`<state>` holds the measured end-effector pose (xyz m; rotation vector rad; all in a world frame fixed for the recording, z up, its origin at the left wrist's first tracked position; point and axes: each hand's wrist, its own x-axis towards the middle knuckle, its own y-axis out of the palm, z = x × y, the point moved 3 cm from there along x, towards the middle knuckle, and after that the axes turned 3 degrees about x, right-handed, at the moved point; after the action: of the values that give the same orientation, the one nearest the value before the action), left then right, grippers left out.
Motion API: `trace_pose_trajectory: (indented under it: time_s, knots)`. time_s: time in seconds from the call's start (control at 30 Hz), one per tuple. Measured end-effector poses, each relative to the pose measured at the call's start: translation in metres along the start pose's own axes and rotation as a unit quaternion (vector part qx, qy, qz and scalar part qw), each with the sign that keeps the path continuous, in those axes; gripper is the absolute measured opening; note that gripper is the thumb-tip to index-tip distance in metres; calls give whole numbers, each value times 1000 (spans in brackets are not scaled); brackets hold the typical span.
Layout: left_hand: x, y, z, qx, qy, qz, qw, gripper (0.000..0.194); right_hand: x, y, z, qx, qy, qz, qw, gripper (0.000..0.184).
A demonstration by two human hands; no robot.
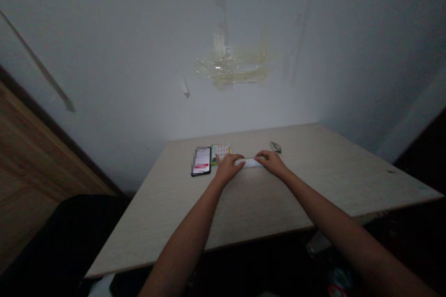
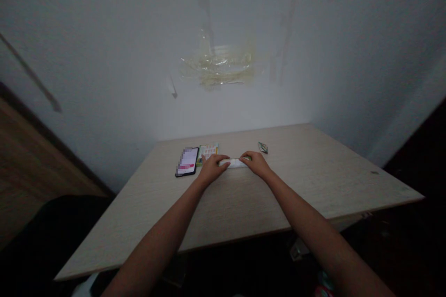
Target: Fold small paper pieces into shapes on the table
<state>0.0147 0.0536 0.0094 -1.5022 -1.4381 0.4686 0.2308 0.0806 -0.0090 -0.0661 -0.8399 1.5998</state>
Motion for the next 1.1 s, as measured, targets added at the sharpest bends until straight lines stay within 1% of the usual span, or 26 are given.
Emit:
trace_pose_trajectory:
  time_s: [0.13, 0.23, 0.3, 0.4, 0.53, 0.67, 0.8, 0.9, 1.1]
  knots:
    - [3, 5, 3, -6, -5, -2, 1000, 30, 2, 4, -7, -10, 10, -14, 1000, 20]
    - [4, 6, 2, -3, 9, -4, 1000, 31, 3, 6, -10, -22, 21, -14, 999, 20]
    - [4, 5, 0, -3, 24, -2, 1000, 28, 4, 6, -10, -27, 18, -7, 999, 18]
    - [4, 6, -2, 0, 34, 21, 999, 20, 5, 6, -11, -44, 4, -6, 999, 16]
    - [2, 6, -5, 25, 40, 58, 997, 22, 6, 7, -14, -78, -10, -7, 997, 16]
    - [-3, 3, -9, 64, 72, 61, 994, 24, 5, 6, -13, -92, -18, -18, 995, 19]
    - [-6, 0, -9, 91, 82, 56, 991, 25, 2, 2, -4, -90, -58, -29, 994, 19]
    - [-6, -2, -9, 100, 90, 42, 990, 25, -1, 0, 3, -93, -102, -6, 990, 16]
    - [-8, -1, -11, 108, 89, 17, 990, 24, -6, 1, 7, -125, -154, 13, 980, 14]
